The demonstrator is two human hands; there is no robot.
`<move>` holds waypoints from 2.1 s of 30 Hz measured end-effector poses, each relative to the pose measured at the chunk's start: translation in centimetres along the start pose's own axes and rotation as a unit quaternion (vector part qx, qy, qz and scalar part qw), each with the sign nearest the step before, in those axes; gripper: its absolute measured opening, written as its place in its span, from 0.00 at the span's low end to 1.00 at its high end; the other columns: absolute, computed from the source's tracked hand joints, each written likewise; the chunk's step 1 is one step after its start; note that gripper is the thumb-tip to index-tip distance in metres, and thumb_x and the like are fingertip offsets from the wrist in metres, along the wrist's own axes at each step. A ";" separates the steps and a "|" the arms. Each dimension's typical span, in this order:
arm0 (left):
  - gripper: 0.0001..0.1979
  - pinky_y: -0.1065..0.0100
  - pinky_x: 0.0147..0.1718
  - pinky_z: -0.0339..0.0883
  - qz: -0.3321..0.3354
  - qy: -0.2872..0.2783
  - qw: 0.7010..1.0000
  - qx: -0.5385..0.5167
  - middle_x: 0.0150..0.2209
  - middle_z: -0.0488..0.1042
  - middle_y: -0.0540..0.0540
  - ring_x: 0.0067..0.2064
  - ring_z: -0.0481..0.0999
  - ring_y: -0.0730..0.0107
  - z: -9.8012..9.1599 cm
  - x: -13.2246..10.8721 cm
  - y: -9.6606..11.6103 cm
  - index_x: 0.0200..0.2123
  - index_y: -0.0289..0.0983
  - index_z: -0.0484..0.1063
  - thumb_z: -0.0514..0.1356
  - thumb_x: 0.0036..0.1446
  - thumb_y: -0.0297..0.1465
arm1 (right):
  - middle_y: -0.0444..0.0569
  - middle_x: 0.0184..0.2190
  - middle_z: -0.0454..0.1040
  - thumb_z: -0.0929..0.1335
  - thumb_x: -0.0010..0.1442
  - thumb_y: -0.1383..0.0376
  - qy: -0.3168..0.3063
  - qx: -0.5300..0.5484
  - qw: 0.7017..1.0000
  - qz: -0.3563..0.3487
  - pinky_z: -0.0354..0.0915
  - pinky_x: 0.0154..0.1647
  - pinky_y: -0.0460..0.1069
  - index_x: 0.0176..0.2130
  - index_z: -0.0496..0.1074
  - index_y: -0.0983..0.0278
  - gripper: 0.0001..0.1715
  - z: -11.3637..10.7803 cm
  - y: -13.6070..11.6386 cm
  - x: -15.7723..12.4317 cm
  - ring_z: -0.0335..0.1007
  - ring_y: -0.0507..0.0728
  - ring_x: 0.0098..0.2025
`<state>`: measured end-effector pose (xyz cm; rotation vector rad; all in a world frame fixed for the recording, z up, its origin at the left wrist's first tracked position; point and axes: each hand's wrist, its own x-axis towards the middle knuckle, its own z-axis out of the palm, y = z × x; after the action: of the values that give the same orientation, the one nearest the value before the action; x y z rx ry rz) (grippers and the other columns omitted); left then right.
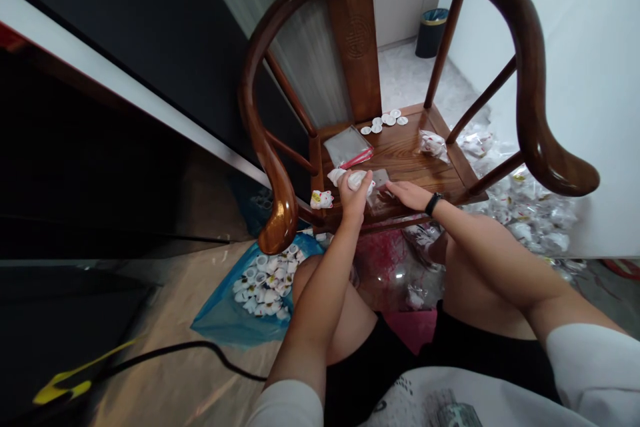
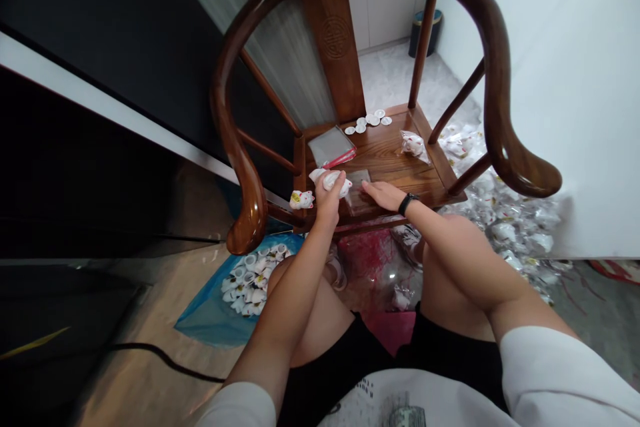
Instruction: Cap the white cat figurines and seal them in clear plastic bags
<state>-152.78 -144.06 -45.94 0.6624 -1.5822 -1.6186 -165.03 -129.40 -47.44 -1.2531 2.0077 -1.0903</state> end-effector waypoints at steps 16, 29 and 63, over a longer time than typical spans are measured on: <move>0.36 0.59 0.53 0.74 0.112 -0.116 0.981 0.105 0.50 0.78 0.44 0.51 0.80 0.61 -1.4 0.8 0.0 0.53 0.41 0.68 0.80 0.46 0.40 | 0.67 0.52 0.81 0.54 0.76 0.46 0.015 -0.193 0.981 -0.018 0.65 0.68 0.64 0.47 0.80 0.67 0.37 -4.6 1.6 0.3 0.76 0.71 0.59; 0.30 0.49 0.69 0.62 0.295 -0.242 0.885 0.267 0.64 0.71 0.37 0.67 0.70 0.48 0.6 -1.3 0.7 0.62 0.43 0.70 0.73 0.58 0.33 | 0.56 0.53 0.79 0.75 0.59 0.46 0.171 -0.013 0.981 -0.093 0.72 0.55 0.58 0.59 0.73 0.63 0.36 -2.7 -4.1 -3.5 0.77 0.65 0.50; 0.04 0.46 0.64 0.66 0.203 -0.293 0.879 0.317 0.51 0.85 0.44 0.59 0.78 0.53 2.2 1.2 -4.8 0.36 0.44 0.86 0.68 0.62 0.30 | 0.60 0.76 0.58 0.73 0.62 0.55 -0.143 -0.209 0.967 0.019 0.70 0.64 0.60 0.46 0.77 0.62 0.17 -2.6 -0.1 -8.8 0.76 0.72 0.64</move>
<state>-156.04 -144.00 -50.33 0.1037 -2.5441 -1.0047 -163.21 -120.51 -45.82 -1.4721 2.0824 -0.4413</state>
